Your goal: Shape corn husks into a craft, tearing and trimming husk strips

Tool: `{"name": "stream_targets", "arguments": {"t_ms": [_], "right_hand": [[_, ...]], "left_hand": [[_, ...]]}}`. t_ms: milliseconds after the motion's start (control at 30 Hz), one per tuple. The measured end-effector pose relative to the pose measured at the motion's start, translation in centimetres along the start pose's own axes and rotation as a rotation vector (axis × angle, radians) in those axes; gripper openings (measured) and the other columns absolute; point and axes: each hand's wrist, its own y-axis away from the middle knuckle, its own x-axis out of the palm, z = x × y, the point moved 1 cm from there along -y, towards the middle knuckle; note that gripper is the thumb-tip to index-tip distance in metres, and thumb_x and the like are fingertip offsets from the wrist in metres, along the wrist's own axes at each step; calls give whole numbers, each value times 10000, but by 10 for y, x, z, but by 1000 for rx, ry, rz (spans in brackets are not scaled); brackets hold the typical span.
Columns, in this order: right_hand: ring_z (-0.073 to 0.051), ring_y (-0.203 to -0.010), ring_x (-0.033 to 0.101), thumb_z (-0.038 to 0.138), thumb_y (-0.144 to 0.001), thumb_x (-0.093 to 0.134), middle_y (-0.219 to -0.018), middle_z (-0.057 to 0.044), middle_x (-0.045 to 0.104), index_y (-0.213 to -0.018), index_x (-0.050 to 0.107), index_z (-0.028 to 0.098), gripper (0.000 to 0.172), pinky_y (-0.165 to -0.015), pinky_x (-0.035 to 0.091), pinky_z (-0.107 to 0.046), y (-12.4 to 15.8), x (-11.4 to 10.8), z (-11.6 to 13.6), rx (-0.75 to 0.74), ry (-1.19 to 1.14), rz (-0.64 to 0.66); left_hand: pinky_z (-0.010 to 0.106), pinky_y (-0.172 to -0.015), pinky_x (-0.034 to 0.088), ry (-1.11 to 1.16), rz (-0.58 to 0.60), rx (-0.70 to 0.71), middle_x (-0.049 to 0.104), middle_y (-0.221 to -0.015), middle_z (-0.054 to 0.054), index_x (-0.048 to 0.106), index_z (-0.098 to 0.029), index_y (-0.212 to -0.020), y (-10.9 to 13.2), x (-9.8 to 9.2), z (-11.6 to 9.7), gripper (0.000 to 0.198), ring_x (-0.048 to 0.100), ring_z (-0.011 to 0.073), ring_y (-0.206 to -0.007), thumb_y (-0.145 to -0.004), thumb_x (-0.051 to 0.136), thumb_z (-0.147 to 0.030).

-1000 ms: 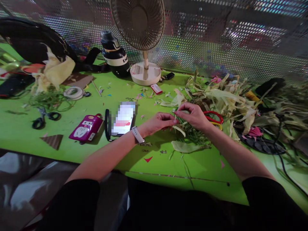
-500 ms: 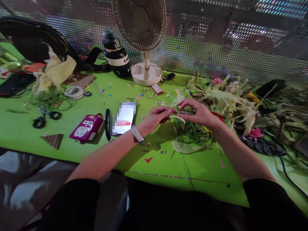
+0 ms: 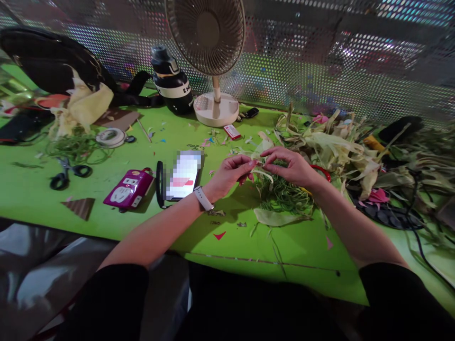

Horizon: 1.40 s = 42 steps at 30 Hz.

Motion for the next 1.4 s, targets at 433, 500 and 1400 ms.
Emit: {"name": "stream_targets", "arguments": {"t_ms": [433, 500, 1400], "right_hand": [[-220, -963, 644, 446, -840, 682, -984, -71, 705, -755, 637, 212, 253, -933, 477, -435, -2, -4, 2, 16, -49, -142], [-219, -948, 648, 436, -846, 675, -970, -70, 710, -757, 638, 208, 248, -916, 483, -428, -2, -4, 0, 0, -11, -173], [-178, -680, 534, 351, -935, 533, -671, -28, 583, -688, 566, 206, 288, -678, 414, -312, 2, 14, -1, -62, 457, -391]], "left_hand": [[169, -436, 282, -76, 159, -126, 585, -556, -34, 656, -140, -766, 3, 2, 0, 286, 486, 34, -477, -752, 765, -404], [166, -440, 285, -88, 182, -131, 590, -557, -34, 641, -141, -741, 3, 1, -1, 292, 473, 29, -473, -758, 759, -408], [171, -429, 291, -40, 46, -80, 559, -561, -49, 544, -160, -692, 1, 0, -1, 343, 427, 21, -447, -738, 772, -410]]}}
